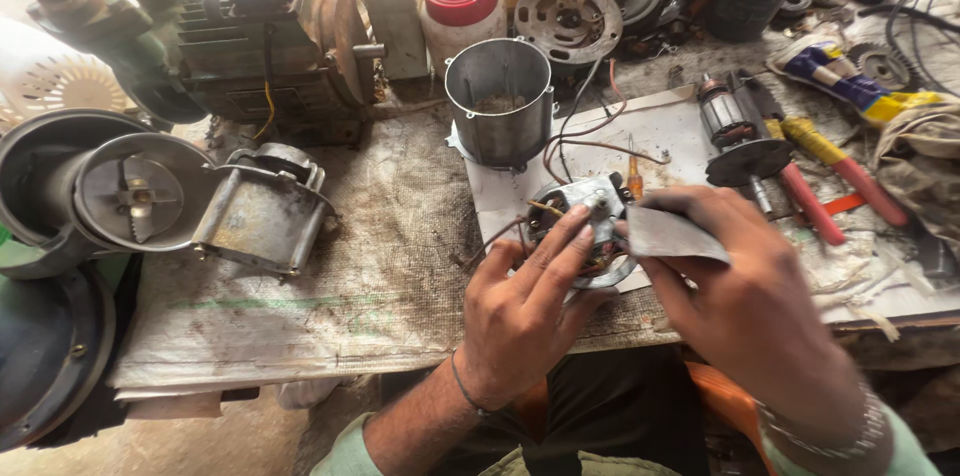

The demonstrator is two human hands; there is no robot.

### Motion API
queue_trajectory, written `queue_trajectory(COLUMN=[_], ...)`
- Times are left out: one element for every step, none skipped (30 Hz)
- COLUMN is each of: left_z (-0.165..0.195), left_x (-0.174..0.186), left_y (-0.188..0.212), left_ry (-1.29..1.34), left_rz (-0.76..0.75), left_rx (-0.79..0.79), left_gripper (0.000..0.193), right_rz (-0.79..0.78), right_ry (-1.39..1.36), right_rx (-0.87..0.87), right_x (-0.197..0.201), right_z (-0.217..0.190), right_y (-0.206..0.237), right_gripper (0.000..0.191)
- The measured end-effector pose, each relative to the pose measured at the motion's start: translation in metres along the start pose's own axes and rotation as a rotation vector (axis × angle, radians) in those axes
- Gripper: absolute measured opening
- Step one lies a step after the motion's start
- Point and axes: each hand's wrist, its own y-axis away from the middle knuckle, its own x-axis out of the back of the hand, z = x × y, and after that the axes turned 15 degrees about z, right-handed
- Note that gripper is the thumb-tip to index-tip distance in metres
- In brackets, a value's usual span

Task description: The person holds a small disassembled electric motor end piece on a cluttered workbench and repeatedly rubs its metal surface with a small abrasive pad, repositioning the component to work different spots.

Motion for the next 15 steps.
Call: queue_trajectory(left_z=[0.0005,0.0012,0.0013,0.0006,0.0004,0.0004,-0.0004,-0.0014,-0.0017,-0.0021,-0.0016,-0.0009,-0.0010,-0.0016,-0.0012], left_x=[-0.0008,-0.0014,-0.0011,-0.0007,-0.0009,-0.0013,-0.0023,-0.0023,-0.0016,-0.0012,-0.0009,-0.0004,-0.0005,-0.0011,-0.0015], left_y=[-0.0001,0.0000,0.0002,0.0001,0.0001,0.0002,-0.0002,-0.0005,0.0000,0.0002,0.0007,0.0013,0.0014,0.0009,0.0010], left_ry=[0.002,0.000,-0.003,-0.004,-0.001,0.004,0.010,0.011,0.010,0.008,0.006,0.008,0.011,0.014,0.015], left_rz=[0.009,0.016,0.019,0.018,0.017,0.018,0.018,0.016,0.010,0.006,0.001,-0.004,-0.004,0.000,0.003], left_rx=[0.002,0.003,0.002,0.000,0.002,0.004,0.007,0.011,0.015,0.013,0.012,0.014,0.016,0.014,0.014], left_gripper=[0.061,0.061,0.061,0.061,0.061,0.061,0.061,0.062,0.063,0.062,0.062,0.062,0.062,0.062,0.062], right_rz=[-0.001,-0.001,0.001,-0.004,-0.011,-0.021,-0.007,0.006,0.019,0.010,0.000,-0.014,0.000,0.018,0.033], right_ry=[0.010,0.016,0.021,0.020,0.022,0.028,0.020,0.009,-0.006,-0.004,-0.002,0.004,0.000,-0.003,-0.009], right_rx=[0.021,0.041,0.058,0.052,0.045,0.038,0.036,0.034,0.028,0.054,0.080,0.104,0.117,0.133,0.150], right_x=[-0.0003,-0.0008,-0.0008,-0.0007,-0.0003,0.0004,0.0003,-0.0001,-0.0004,-0.0009,-0.0012,-0.0014,-0.0022,-0.0034,-0.0038], right_z=[0.0000,-0.0004,-0.0009,-0.0016,-0.0023,-0.0030,-0.0034,-0.0040,-0.0042,-0.0045,-0.0044,-0.0045,-0.0046,-0.0048,-0.0050], right_y=[0.0002,0.0002,0.0004,0.0003,0.0005,0.0005,0.0006,0.0004,0.0004,0.0000,-0.0003,-0.0009,-0.0014,-0.0022,-0.0026], right_gripper=[0.033,0.034,0.035,0.035,0.035,0.035,0.034,0.033,0.032,0.030,0.028,0.026,0.027,0.028,0.029])
